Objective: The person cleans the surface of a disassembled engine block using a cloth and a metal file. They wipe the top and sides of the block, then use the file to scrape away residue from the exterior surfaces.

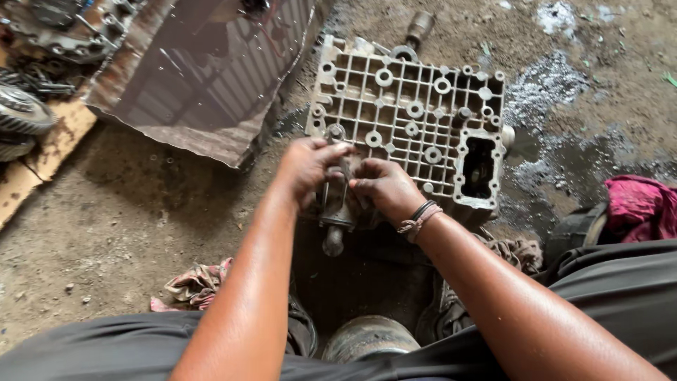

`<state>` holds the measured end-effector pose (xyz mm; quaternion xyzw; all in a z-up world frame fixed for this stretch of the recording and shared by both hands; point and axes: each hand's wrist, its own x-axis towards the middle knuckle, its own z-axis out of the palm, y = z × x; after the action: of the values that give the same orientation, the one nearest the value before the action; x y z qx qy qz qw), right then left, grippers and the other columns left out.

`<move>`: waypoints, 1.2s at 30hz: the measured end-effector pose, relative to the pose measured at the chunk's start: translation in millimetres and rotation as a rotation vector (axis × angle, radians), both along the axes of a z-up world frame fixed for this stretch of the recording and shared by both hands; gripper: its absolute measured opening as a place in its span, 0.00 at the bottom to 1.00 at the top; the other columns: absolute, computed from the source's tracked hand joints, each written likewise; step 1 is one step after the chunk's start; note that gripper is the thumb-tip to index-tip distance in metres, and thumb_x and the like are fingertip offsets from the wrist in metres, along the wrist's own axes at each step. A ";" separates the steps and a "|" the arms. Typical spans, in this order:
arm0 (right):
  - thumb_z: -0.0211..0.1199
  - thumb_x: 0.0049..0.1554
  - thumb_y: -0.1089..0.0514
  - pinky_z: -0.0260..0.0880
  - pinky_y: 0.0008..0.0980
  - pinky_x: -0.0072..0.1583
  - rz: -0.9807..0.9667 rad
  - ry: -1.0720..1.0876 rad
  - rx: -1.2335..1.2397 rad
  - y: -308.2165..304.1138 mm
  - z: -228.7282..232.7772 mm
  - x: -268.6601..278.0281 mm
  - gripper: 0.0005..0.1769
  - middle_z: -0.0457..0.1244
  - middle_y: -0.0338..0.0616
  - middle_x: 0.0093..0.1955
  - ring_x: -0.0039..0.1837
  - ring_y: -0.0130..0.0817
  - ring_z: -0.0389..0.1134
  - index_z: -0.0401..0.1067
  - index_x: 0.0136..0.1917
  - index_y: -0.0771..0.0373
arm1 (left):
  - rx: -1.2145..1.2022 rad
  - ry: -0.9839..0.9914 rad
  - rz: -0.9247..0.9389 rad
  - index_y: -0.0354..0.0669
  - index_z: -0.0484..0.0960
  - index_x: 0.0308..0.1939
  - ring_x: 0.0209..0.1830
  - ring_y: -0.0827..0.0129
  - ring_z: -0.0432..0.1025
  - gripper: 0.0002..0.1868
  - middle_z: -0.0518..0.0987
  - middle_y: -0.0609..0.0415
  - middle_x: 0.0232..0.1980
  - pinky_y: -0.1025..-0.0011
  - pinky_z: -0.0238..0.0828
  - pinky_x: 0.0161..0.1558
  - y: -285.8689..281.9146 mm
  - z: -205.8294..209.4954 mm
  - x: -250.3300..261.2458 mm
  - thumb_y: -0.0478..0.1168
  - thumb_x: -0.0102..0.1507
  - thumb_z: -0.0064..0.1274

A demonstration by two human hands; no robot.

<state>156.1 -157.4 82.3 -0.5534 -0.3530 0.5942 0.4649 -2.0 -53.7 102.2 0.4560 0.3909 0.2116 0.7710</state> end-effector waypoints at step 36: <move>0.58 0.52 0.64 0.71 0.50 0.45 0.769 -1.297 0.022 -104.4 -76.3 -34.2 0.20 0.69 0.55 0.36 0.42 0.55 0.71 0.72 0.59 0.60 | 0.521 0.866 0.431 0.47 0.85 0.39 0.43 0.43 0.79 0.35 0.85 0.41 0.40 0.49 0.74 0.42 29.4 -81.3 1.7 0.73 0.62 0.42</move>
<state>121.9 -261.8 6.0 -0.6255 -0.7300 0.2661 -0.0707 -0.2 -24.3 20.9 0.5871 0.6916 0.2474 0.3404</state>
